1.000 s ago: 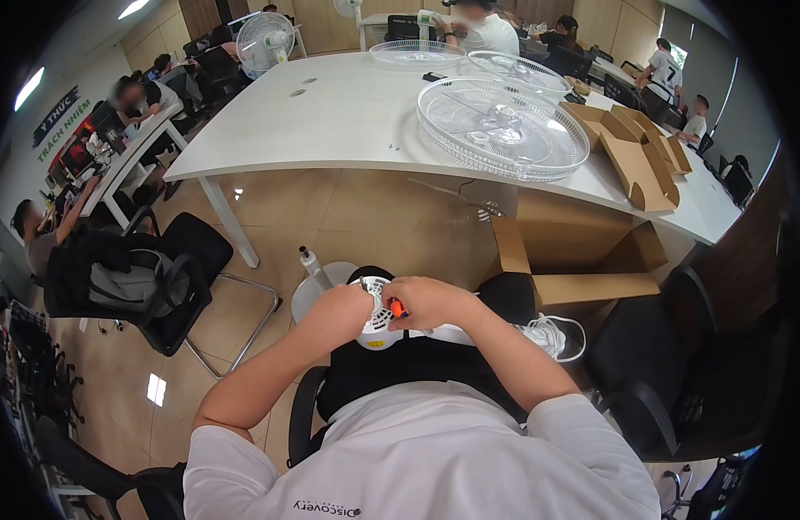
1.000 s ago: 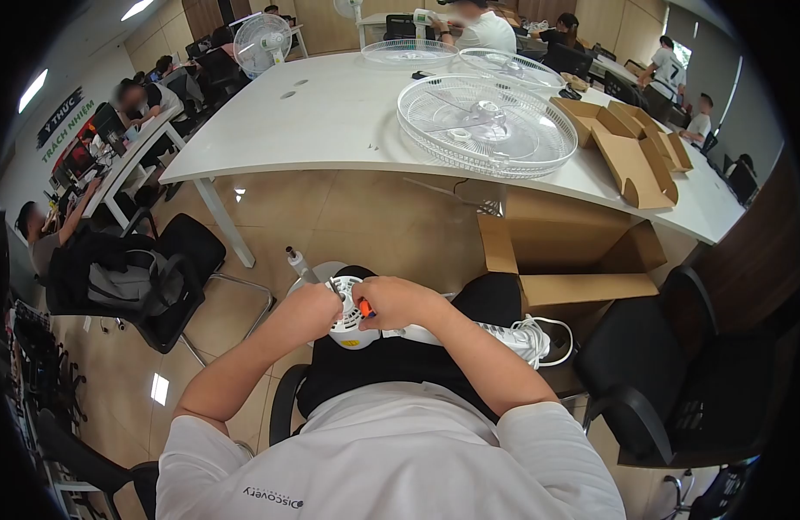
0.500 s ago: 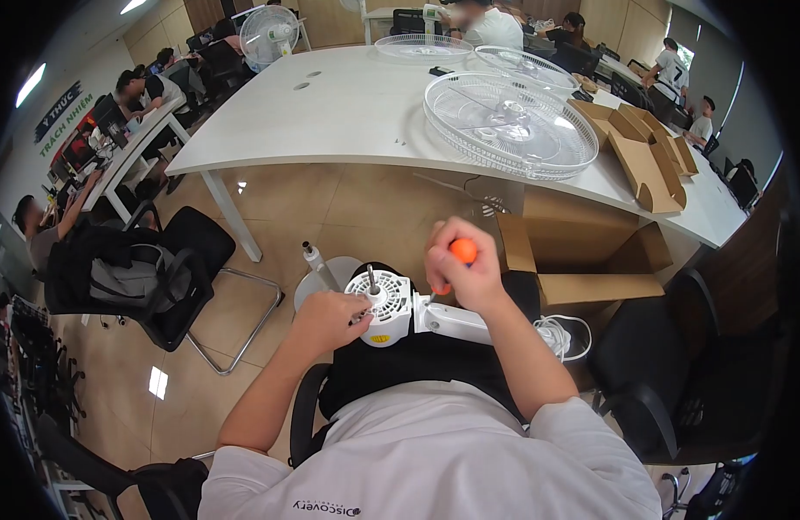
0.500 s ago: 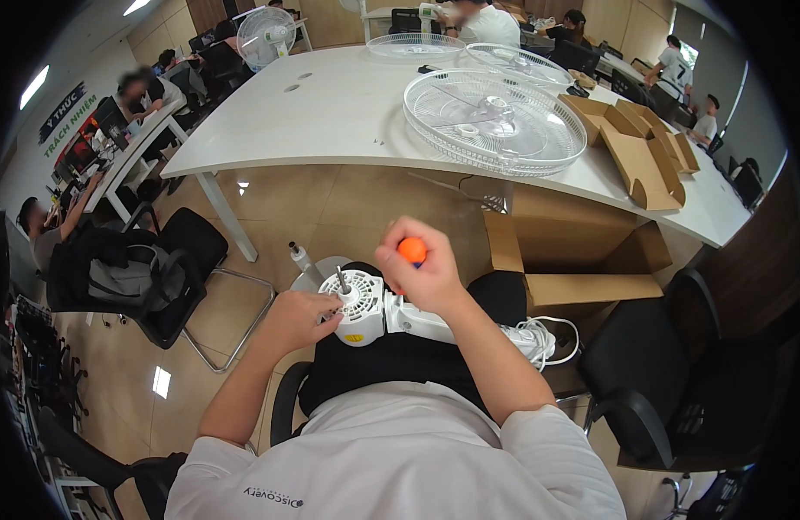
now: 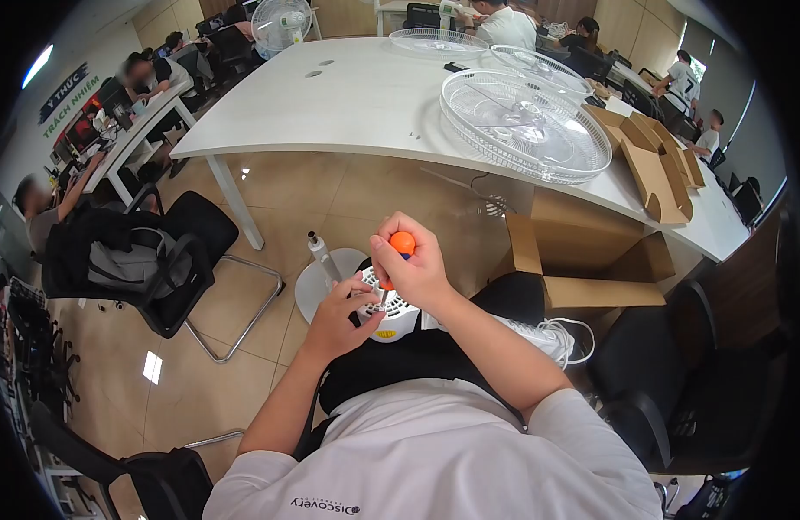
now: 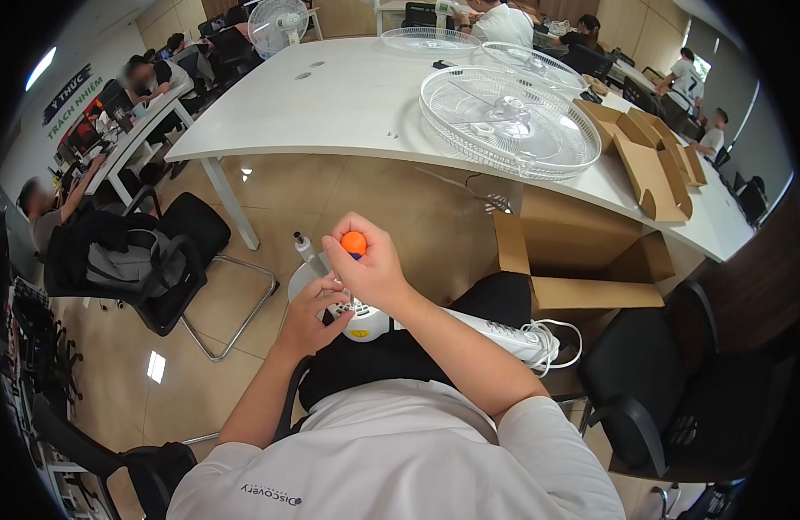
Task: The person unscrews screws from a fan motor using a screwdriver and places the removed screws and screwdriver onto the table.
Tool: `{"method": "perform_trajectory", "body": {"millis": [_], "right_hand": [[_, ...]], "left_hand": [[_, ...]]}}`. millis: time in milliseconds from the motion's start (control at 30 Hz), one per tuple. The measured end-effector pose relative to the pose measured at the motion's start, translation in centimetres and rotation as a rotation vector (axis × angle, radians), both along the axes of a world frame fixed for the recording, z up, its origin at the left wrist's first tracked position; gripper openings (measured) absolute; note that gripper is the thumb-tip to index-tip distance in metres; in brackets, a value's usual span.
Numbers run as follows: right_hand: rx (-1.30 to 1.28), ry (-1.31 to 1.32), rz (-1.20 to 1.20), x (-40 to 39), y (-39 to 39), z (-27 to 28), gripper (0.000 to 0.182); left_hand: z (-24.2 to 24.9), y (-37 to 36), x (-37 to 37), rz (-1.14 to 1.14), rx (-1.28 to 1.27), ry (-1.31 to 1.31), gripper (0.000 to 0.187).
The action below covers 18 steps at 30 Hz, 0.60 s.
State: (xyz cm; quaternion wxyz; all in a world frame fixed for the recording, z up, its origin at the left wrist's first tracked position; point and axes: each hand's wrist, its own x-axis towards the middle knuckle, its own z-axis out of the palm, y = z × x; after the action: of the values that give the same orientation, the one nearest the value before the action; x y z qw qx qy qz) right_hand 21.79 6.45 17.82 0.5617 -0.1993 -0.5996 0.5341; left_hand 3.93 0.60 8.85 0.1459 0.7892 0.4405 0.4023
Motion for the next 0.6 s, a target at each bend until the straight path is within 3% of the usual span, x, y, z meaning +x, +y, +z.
{"method": "perform_trajectory", "body": {"millis": [133,600], "right_hand": [[-0.048,-0.059,0.008,-0.11,0.01,0.05,0.017],[-0.030,-0.085,-0.005,-0.43,0.43,-0.19,0.016]], "left_hand": [[-1.15,0.59,-0.16,-0.107,-0.053,-0.219,0.025],[-0.98,0.30,-0.18,-0.120,-0.104,-0.212,0.024]]}}
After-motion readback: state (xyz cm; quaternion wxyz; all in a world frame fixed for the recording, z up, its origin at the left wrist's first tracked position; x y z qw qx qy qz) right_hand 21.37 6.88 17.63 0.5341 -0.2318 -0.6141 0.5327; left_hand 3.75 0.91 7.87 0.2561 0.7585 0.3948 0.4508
